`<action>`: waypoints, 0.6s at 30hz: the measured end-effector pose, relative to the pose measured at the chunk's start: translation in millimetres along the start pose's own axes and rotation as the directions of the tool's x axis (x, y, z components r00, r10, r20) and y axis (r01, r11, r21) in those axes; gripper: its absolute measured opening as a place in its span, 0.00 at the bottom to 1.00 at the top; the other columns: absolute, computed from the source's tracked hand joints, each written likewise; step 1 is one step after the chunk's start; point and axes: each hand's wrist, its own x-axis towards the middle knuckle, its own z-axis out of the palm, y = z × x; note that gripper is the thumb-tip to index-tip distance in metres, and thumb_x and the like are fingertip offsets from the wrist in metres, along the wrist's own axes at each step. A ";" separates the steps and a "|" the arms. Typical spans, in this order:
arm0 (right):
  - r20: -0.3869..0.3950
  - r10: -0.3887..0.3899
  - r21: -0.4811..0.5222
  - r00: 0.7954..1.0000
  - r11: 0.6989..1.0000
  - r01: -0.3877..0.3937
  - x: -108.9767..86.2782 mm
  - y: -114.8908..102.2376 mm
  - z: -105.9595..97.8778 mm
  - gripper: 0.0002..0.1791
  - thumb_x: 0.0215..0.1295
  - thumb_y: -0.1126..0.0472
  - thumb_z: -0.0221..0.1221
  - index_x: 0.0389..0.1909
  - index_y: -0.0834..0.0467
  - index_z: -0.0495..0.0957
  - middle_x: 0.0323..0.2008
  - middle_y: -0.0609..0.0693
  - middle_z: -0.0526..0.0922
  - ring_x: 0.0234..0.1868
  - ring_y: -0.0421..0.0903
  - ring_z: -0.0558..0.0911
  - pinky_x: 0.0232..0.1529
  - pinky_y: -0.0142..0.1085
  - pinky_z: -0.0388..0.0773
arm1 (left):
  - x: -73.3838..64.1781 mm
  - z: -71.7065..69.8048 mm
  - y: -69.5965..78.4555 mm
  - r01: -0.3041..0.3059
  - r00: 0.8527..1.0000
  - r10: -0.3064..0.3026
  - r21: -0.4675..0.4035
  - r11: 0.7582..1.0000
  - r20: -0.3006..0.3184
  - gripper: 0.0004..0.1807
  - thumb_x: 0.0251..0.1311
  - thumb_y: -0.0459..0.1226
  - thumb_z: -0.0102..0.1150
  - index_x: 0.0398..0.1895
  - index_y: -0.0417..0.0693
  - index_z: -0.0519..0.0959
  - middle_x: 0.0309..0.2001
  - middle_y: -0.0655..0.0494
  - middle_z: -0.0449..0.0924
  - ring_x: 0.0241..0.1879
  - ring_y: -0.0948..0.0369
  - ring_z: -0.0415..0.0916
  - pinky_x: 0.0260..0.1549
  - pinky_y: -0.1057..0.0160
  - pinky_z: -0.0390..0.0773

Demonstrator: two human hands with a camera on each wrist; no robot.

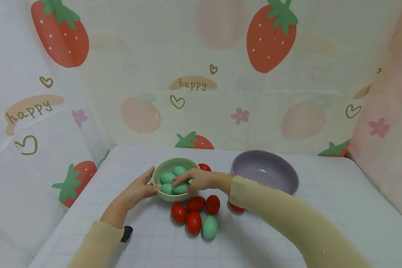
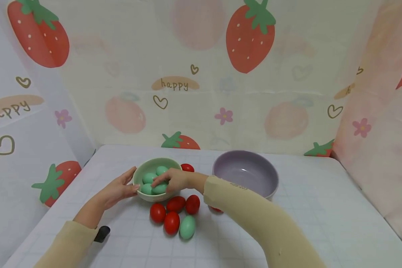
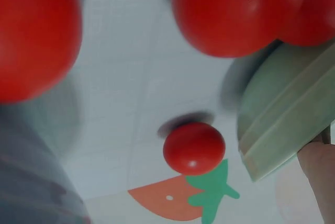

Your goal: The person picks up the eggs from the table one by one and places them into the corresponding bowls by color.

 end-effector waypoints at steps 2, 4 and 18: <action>-0.008 0.002 0.008 1.000 1.000 -0.002 -1.0 0.2 0.8 0.28 0.63 0.74 0.56 0.62 0.51 0.81 0.70 0.48 0.72 0.75 0.52 0.60 0.65 0.37 0.72 | 0.4 0.4 0.2 0.002 1.000 -0.002 0.001 1.000 0.000 0.48 0.71 0.30 0.54 0.80 0.41 0.31 0.80 0.39 0.25 0.78 0.38 0.36 0.66 0.48 0.69; -0.029 0.007 0.022 1.000 1.000 -0.007 -2.7 0.1 1.3 0.28 0.64 0.73 0.56 0.63 0.51 0.80 0.70 0.49 0.73 0.74 0.52 0.63 0.65 0.39 0.72 | 1.0 0.6 0.1 -0.002 1.000 0.002 -0.002 1.000 0.002 0.48 0.71 0.30 0.54 0.80 0.40 0.31 0.80 0.38 0.25 0.78 0.38 0.36 0.66 0.48 0.70; -0.214 0.046 0.321 0.976 0.947 0.026 -32.3 -2.4 -1.3 0.25 0.68 0.70 0.56 0.66 0.63 0.74 0.67 0.60 0.75 0.63 0.55 0.78 0.65 0.46 0.75 | 0.0 0.8 1.2 0.002 1.000 -0.002 -0.020 1.000 0.003 0.48 0.71 0.29 0.53 0.80 0.41 0.30 0.80 0.39 0.23 0.78 0.37 0.34 0.66 0.49 0.70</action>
